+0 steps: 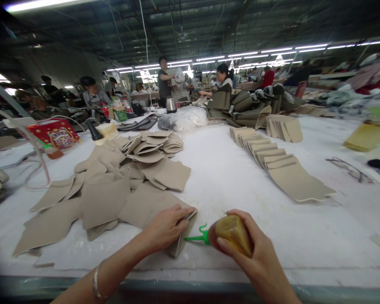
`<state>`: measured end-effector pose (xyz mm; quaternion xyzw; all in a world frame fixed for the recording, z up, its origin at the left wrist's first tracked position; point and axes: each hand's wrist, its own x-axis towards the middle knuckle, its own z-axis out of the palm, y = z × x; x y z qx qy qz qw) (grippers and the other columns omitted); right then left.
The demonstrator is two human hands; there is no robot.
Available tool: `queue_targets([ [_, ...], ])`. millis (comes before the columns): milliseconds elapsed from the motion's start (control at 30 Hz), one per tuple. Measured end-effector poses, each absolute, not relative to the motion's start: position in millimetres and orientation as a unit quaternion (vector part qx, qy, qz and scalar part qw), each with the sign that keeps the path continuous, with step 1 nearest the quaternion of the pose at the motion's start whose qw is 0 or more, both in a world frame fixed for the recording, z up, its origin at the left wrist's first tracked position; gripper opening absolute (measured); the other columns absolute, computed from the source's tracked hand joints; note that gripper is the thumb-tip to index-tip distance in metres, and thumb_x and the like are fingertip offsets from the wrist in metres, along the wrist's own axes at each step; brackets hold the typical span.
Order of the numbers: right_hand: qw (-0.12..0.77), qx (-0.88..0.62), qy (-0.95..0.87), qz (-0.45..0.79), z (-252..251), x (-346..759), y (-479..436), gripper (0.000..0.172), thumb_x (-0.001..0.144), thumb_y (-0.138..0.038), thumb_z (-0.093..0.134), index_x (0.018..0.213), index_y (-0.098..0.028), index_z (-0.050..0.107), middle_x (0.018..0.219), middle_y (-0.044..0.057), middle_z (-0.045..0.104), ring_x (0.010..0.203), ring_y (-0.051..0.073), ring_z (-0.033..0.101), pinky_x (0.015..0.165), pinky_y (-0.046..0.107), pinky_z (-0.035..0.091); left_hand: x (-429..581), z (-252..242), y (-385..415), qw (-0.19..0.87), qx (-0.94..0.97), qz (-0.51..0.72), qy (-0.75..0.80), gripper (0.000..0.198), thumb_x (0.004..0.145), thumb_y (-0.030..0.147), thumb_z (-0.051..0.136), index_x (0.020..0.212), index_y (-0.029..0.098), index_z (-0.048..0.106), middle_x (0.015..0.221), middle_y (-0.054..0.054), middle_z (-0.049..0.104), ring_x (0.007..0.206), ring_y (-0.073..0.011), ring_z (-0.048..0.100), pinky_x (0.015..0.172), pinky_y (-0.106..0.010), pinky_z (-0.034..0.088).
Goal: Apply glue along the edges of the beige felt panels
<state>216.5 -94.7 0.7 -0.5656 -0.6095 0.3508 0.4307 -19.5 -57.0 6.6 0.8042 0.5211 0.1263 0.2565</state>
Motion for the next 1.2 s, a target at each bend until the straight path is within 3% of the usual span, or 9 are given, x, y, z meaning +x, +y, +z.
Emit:
queue_targets([
  [867,0.451,-0.544,-0.598,0.378,-6.3,208.7,-115.0,0.045,0.076,-0.046,0.066,0.114,-0.025,0.052,0.092,-0.001,0.063,0.081,0.023,0.061,0.072,0.028,0.045,-20.8,7.1,-61.3,0.245,0.795,0.103,0.546,0.045,0.094,0.028,0.037,0.137,0.027,0.050,0.107,-0.006,0.059,0.097,-0.0219,0.060,0.090,-0.032,0.045],
  [1200,0.458,-0.533,-0.612,0.363,-14.8,213.1,-113.6,0.047,0.074,-0.044,0.069,0.114,-0.024,0.055,0.102,0.003,0.064,0.091,0.026,0.062,0.076,0.029,0.048,-20.5,5.9,-61.4,0.242,0.794,0.100,0.548,0.045,0.094,0.028,0.037,0.137,0.026,0.050,0.109,-0.007,0.060,0.099,-0.0232,0.060,0.091,-0.033,0.045],
])
